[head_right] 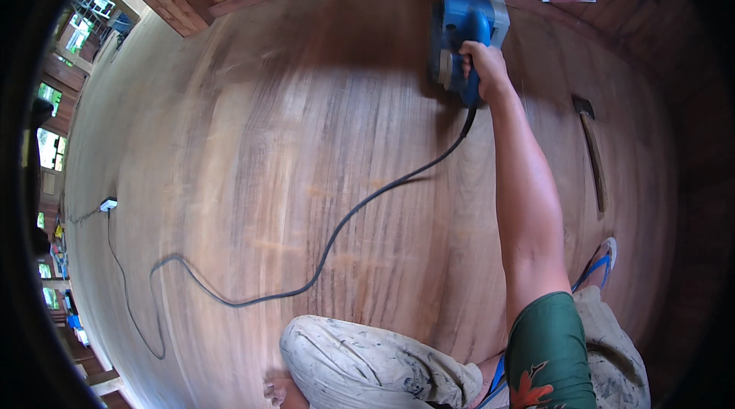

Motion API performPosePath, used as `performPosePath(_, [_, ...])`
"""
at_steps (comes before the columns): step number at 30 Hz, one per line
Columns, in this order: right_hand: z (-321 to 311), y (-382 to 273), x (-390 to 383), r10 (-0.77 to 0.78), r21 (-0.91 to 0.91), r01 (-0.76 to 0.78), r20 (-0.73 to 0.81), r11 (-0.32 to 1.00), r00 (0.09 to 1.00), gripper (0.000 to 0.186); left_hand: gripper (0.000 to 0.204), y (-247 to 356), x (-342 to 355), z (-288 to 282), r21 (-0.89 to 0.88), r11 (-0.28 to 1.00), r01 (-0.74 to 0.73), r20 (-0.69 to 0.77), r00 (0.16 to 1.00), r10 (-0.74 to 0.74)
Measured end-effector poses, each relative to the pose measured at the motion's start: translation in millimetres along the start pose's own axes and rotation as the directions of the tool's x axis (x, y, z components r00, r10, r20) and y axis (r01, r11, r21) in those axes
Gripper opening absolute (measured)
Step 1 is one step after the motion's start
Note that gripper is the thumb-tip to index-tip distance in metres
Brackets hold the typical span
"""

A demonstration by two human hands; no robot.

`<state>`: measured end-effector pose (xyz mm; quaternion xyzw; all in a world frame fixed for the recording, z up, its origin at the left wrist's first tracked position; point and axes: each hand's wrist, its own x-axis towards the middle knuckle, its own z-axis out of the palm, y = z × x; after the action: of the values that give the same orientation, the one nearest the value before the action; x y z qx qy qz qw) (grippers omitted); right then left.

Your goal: The person uses a blue electric floor sander to smooth a wooden floor. They move the sander back and forth across the floorboards while kneeling, occasionally adjusting their position to reach different areas.

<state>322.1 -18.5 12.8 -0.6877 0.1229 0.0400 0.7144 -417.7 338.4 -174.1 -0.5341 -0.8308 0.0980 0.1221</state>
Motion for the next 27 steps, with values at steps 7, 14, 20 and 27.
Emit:
performPosePath(7, [-6, 0, 3, -0.003, -0.023, 0.003, -0.034, 1.0, 0.999, 0.016, 0.07, -6, 0, 1, 0.012, 0.999, -0.04, 0.019, 0.999, 0.039])
performPosePath(14, [-28, 26, -84, -0.016, -0.05, 0.014, -0.032, 0.999, 0.999, 0.02, 0.07, -2, 5, 6, -0.108, 0.993, -0.047, 0.074, 0.996, 0.055])
performPosePath(20, [-39, 57, -191, -0.022, -0.078, 0.02, -0.018, 0.997, 1.0, 0.016, 0.07, 2, 16, 8, -0.212, 0.976, -0.045, 0.121, 0.99, 0.071])
performPosePath(27, [-49, 80, -312, 0.017, -0.051, -0.02, -0.05, 0.999, 0.999, 0.014, 0.07, 3, 16, 17, -0.282, 0.957, -0.075, 0.096, 0.99, 0.106])
